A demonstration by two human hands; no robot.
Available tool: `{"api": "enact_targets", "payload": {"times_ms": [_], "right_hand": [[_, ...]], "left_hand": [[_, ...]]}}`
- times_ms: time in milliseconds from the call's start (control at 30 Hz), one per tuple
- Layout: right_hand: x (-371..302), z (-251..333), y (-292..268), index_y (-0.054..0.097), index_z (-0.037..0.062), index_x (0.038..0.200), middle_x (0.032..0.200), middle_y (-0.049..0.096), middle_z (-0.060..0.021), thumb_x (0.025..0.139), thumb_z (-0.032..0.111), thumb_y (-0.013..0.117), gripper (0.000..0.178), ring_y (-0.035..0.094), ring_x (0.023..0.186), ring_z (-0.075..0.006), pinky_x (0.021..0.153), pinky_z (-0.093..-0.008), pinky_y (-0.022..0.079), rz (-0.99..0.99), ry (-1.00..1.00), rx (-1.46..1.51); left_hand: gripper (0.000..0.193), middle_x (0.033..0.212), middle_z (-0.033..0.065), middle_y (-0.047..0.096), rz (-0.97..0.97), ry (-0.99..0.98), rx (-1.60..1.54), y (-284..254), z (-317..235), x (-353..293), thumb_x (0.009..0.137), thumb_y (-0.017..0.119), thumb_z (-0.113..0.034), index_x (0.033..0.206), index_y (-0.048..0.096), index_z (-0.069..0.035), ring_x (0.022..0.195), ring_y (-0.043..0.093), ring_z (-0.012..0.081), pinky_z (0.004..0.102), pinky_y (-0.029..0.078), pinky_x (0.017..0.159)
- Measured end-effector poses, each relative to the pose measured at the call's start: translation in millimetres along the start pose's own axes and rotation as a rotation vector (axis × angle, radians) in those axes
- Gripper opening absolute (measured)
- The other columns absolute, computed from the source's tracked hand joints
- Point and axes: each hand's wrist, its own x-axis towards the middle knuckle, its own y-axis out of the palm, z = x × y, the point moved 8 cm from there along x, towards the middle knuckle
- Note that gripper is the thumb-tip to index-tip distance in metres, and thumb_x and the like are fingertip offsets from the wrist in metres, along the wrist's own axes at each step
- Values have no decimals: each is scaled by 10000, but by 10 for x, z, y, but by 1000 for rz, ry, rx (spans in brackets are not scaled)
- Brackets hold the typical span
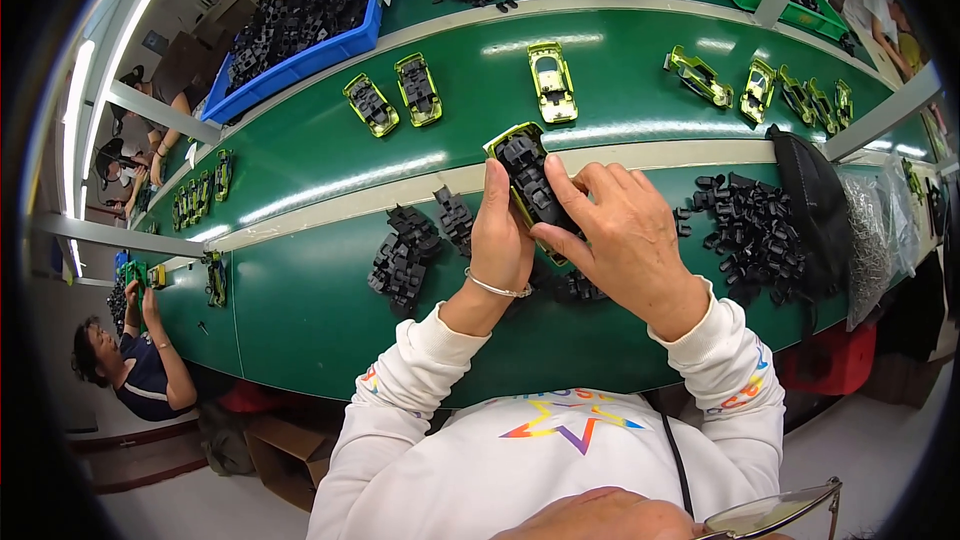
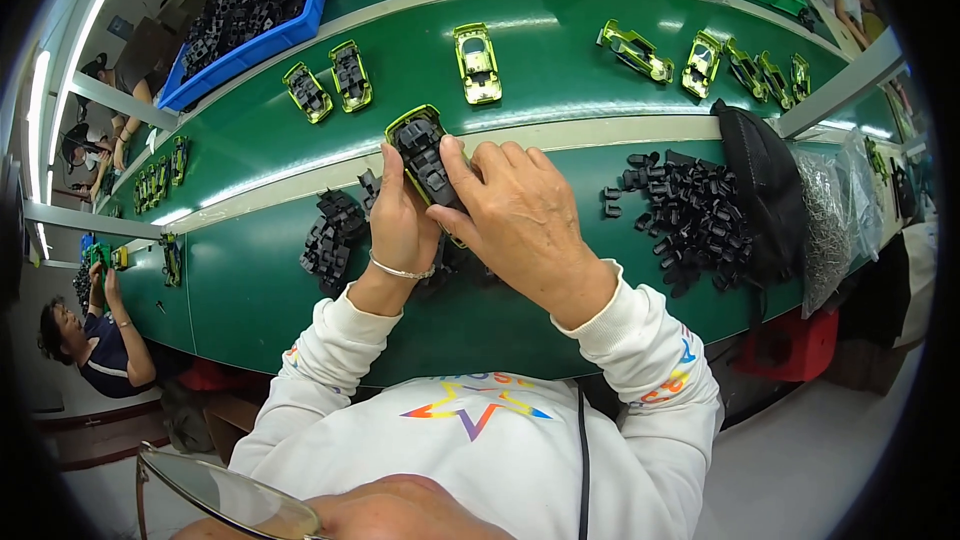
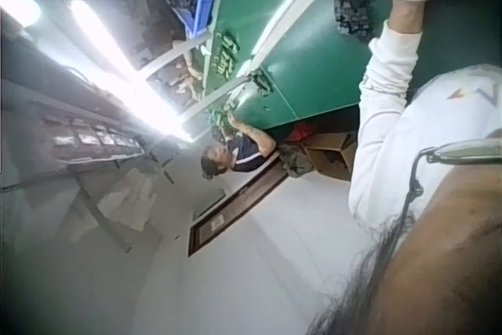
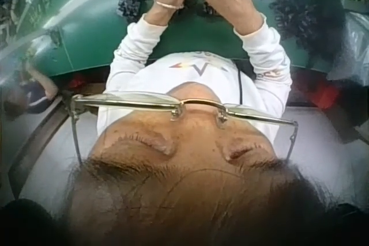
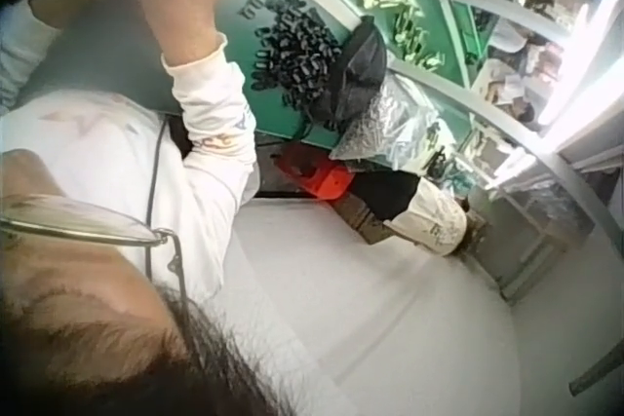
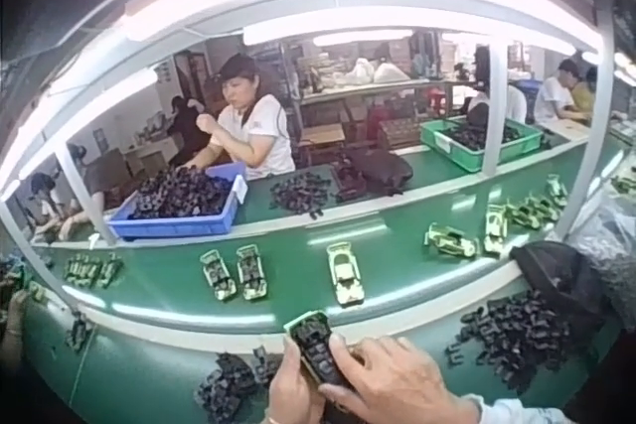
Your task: The person assembles toy cars by snapping black plastic components together, fitting the assembled components into toy car bodies, and placing the assembled cars on the table.
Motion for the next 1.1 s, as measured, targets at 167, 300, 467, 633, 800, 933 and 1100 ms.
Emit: {"api": "enact_targets", "payload": {"times_ms": [167,300,467,633,800,933,1100], "right_hand": [[-26,72,-2,598,7,1269,844,556,-66,799,348,750,600,543,803,-223,724,-341,437,44,-21,-148],[-35,125,-76,587,10,1291,873,555,-69,813,338,739,600,534,843,-224,755,-344,433,65,-10,-175],[-109,143,-93,571,26,1313,918,537,-75,820,320,736,597,514,934,-242,949,-383,406,43,-6,-219],[-103,91,-182,578,75,1311,1108,543,-69,818,305,738,567,516,1064,-253,1058,-416,361,11,17,-247],[-71,-104,-26,578,101,1311,1310,511,-61,828,271,733,535,515,1164,-275,1049,-430,373,16,-4,-180],[-138,-513,27,560,72,1340,1303,525,-123,846,171,725,530,553,1115,-304,956,-431,443,-113,76,158],[-444,-827,103,546,37,1342,1261,541,-158,892,133,692,482,612,980,-332,843,-408,505,-30,277,340]], "left_hand": [[446,1116,54,597,26,28,14,14,7,-24,1077,339,-453,1254,485,-70,1043,599,155,348,480,926],[396,1207,118,597,55,74,122,36,-22,-34,1032,420,-303,1328,447,-42,1114,589,213,369,466,996],[449,1241,137,577,56,68,154,69,-2,-46,936,498,-161,1357,399,-39,1108,590,226,366,472,996],[398,1249,131,579,32,71,145,112,-1,-19,938,483,-122,1321,429,-28,1108,591,216,350,483,984],[383,1151,140,612,-5,42,141,6,37,152,948,464,-89,1320,417,-10,1037,638,230,353,531,928],[326,1182,140,625,-10,-37,197,-49,-62,666,981,521,-130,1273,456,0,1012,646,200,344,525,921],[230,1023,76,657,-263,31,434,-1107,-257,1861,967,615,-142,1146,565,-7,829,640,178,341,537,755]]}}
